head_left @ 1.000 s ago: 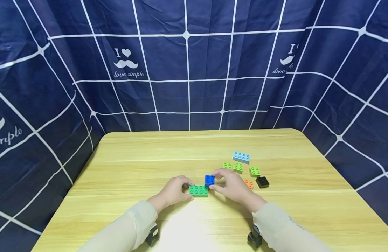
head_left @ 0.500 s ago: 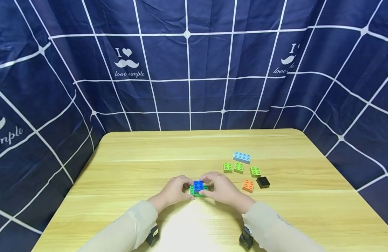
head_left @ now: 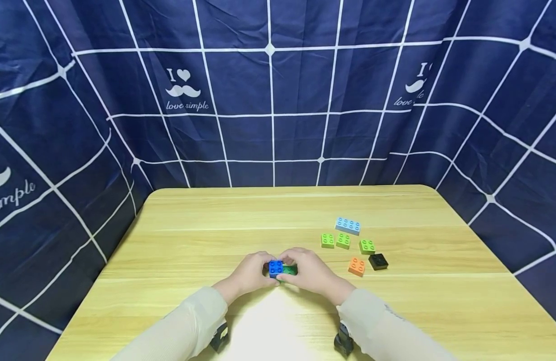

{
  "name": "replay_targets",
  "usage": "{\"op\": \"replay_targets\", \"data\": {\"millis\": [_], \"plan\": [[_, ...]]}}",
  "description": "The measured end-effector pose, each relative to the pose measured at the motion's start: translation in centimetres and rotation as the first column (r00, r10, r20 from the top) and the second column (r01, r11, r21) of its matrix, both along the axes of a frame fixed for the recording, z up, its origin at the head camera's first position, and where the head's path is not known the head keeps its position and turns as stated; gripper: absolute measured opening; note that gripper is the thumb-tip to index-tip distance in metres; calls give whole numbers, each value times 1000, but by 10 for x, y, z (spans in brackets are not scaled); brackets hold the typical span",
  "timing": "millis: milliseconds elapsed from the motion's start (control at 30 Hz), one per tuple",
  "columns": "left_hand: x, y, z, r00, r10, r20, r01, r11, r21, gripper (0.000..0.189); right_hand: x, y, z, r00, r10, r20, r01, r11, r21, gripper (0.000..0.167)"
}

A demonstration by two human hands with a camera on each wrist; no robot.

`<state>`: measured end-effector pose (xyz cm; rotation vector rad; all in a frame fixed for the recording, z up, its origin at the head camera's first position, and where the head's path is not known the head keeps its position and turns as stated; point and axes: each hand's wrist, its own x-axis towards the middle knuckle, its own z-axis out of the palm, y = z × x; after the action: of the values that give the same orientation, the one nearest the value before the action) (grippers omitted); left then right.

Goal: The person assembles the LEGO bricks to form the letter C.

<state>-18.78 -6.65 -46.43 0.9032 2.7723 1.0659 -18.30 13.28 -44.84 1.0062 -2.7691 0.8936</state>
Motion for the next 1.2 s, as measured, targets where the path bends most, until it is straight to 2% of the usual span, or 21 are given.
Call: {"op": "replay_targets", "data": {"millis": [233, 900, 1033, 1200], "plan": [[0, 2, 0, 999, 2, -34, -2, 1000, -6, 34, 0, -4, 1, 1000, 1, -1, -1, 1000, 6, 34], [1, 3, 1, 999, -2, -50, 1, 1000, -23, 31, -1, -7, -2, 1000, -1, -12, 1, 1000, -8, 37], [0, 1, 2, 1000, -7, -18, 7, 1000, -17, 34, -2, -8, 0, 1000, -2, -9, 2, 1000, -6, 36], [0, -7, 3, 998, -20, 66, 17, 998, 56, 37, -2, -10, 0, 1000, -1, 5, 1, 1000, -11, 36]]}}
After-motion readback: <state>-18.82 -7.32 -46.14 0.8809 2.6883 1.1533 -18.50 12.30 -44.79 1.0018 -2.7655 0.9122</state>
